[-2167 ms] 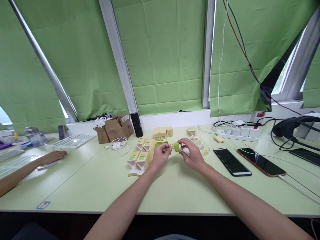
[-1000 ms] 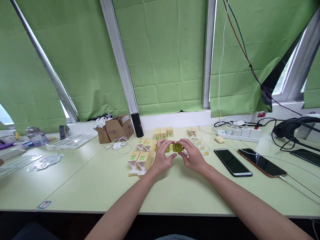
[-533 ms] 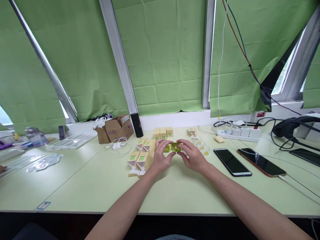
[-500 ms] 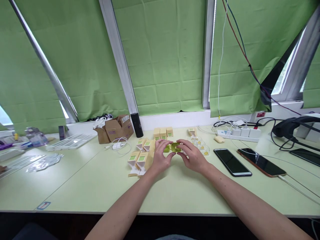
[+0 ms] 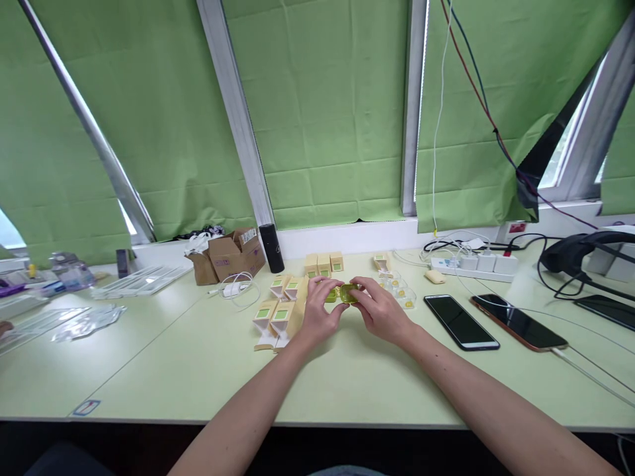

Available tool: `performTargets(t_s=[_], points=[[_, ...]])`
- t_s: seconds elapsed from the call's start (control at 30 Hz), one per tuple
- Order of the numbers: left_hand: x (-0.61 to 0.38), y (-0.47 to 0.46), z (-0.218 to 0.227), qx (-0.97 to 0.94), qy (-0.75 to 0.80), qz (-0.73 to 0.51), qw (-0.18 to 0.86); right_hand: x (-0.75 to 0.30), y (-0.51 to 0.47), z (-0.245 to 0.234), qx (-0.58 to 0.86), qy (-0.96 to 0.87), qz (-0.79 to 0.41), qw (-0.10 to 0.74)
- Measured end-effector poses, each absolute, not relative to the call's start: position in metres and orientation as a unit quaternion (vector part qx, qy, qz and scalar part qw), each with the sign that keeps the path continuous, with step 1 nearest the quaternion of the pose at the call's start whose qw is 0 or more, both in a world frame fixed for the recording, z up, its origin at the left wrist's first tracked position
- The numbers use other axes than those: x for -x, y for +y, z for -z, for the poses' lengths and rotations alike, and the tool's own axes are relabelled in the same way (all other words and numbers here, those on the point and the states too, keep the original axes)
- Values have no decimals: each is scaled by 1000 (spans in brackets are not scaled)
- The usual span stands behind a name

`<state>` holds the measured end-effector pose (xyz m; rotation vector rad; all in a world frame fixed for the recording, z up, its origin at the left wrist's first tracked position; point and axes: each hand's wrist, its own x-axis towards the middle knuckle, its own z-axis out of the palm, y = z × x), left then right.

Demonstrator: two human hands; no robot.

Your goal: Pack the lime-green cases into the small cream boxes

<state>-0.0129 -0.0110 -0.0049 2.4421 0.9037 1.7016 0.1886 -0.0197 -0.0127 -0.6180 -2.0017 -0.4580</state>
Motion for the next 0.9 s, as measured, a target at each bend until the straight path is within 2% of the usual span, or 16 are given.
performTargets(t_s=[0.9], points=[[14,-14,2,-784,292,-547,11,-189,-19,15,244,-810,179,502]])
